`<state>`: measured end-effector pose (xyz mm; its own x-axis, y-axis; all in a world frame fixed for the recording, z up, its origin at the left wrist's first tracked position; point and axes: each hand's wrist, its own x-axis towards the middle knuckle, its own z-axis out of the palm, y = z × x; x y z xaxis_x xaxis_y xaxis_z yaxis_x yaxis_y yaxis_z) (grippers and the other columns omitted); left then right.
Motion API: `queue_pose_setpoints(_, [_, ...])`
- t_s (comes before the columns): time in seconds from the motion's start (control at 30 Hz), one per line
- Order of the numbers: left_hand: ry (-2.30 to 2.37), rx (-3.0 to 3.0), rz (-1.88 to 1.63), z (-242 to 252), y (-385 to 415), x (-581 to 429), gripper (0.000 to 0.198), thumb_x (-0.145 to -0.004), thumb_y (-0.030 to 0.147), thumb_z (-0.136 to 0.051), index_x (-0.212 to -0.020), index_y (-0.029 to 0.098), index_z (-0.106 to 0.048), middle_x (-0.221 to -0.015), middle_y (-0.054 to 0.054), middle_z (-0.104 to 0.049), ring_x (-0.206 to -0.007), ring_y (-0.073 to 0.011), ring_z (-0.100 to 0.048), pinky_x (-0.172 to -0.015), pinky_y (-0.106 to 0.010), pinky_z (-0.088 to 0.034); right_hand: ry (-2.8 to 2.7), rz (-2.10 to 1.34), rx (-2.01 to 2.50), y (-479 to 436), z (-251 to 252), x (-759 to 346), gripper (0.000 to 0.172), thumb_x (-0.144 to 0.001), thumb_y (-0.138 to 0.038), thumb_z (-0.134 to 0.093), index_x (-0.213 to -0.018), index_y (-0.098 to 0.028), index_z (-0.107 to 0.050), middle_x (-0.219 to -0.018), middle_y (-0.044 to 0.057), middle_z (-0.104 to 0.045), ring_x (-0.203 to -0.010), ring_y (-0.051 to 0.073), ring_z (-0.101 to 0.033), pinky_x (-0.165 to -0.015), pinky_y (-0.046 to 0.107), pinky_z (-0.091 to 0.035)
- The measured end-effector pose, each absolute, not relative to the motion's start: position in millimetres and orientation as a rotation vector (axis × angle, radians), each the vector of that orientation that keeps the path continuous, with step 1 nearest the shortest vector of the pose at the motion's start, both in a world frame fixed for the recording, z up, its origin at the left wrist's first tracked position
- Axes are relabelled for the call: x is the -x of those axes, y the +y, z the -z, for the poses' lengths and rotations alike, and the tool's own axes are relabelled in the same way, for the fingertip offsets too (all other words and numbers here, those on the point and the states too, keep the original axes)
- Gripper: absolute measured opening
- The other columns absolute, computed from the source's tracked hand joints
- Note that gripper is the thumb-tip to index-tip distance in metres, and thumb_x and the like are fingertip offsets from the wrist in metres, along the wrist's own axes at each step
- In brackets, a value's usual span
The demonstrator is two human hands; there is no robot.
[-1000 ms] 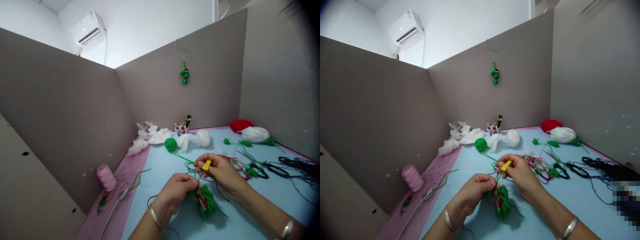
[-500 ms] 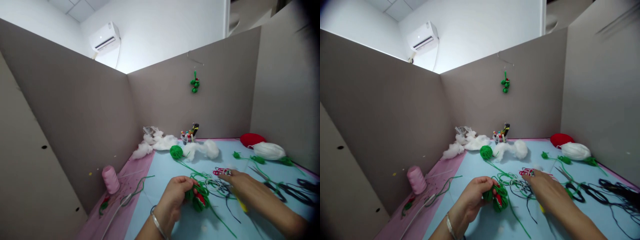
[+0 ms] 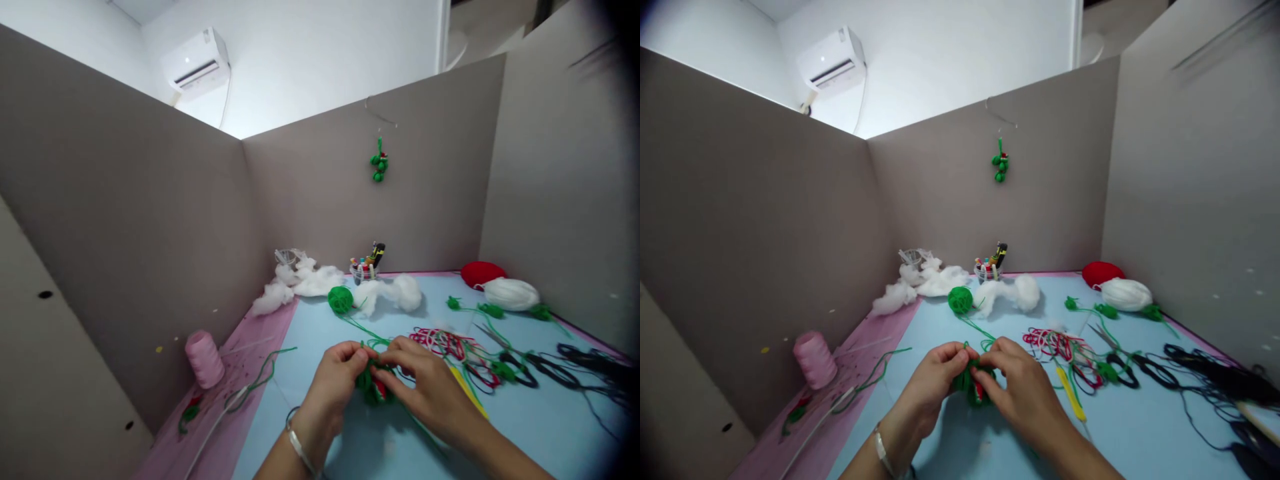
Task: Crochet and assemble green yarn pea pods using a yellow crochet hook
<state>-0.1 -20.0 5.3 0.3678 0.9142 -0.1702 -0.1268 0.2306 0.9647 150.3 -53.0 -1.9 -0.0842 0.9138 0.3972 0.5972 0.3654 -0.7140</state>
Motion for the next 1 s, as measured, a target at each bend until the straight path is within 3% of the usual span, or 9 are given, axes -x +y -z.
queue_pose_setpoints(0.2, [0.887,-1.247,-0.884,-5.0,-20.9,-2.0,0.034,-0.059,0.042,-0.071,-0.068,0.011,-0.062,-0.063,-0.001,-0.056,-0.062,-0.0105,-0.044,-0.064,-0.024,-0.031,-1.551,-0.706,1.381,-46.9,10.7,-144.3,0.029,-0.075,-0.042,-0.054,-0.069,-0.017,-0.069,-0.069,0.007,-0.066,-0.067,0.021,-0.06,-0.064,0.033,-0.045])
queue_pose_setpoints(0.37, [0.909,-1.312,-0.912,-6.8,-23.4,-5.1,0.03,-0.062,0.039,-0.065,-0.07,0.01,-0.065,-0.063,-0.002,-0.058,-0.062,-0.0122,-0.047,-0.064,-0.026,-0.034,-1.445,-0.922,1.338,-38.7,16.7,-152.7,0.028,-0.065,-0.043,-0.056,-0.066,-0.016,-0.065,-0.063,0.005,-0.067,-0.06,0.018,-0.061,-0.056,0.028,-0.046])
queue_pose_setpoints(0.6, [0.971,-1.303,-1.005,-11.8,-24.4,-1.6,0.024,-0.065,0.034,-0.066,-0.071,0.011,-0.067,-0.07,-0.004,-0.062,-0.068,-0.0128,-0.05,-0.068,-0.025,-0.036,-1.623,-0.771,1.352,-42.4,11.9,-151.7,0.021,-0.074,-0.037,-0.049,-0.061,-0.02,-0.052,-0.06,0.001,-0.056,-0.061,0.017,-0.052,-0.058,0.029,-0.04])
queue_pose_setpoints(0.7, [0.856,-1.199,-1.029,-15.0,-25.9,-1.6,0.029,-0.065,0.04,-0.067,-0.075,0.013,-0.065,-0.063,-0.001,-0.06,-0.06,-0.0116,-0.048,-0.062,-0.025,-0.035,-1.729,-0.683,1.349,-46.2,12.1,-146.9,0.025,-0.08,-0.035,-0.045,-0.06,-0.022,-0.045,-0.06,0.0,-0.051,-0.06,0.017,-0.048,-0.057,0.028,-0.036])
queue_pose_setpoints(0.83, [0.853,-1.217,-1.028,-14.6,-26.2,-3.5,0.023,-0.066,0.034,-0.066,-0.07,0.012,-0.065,-0.048,0.003,-0.049,-0.051,-0.0089,-0.04,-0.057,-0.023,-0.031,-1.852,-0.549,1.312,-49.3,12.5,-144.9,0.022,-0.084,-0.028,-0.041,-0.063,-0.022,-0.046,-0.063,0.001,-0.051,-0.063,0.018,-0.048,-0.06,0.029,-0.034])
queue_pose_setpoints(1.0, [0.865,-1.149,-0.971,-8.2,-19.8,-1.4,0.024,-0.064,0.034,-0.066,-0.072,0.011,-0.065,-0.049,0.003,-0.05,-0.051,-0.008,-0.04,-0.057,-0.023,-0.03,-1.956,-0.415,1.252,-47.0,13.7,-152.0,0.021,-0.085,-0.023,-0.04,-0.066,-0.021,-0.047,-0.068,0.004,-0.052,-0.066,0.02,-0.049,-0.062,0.032,-0.034])
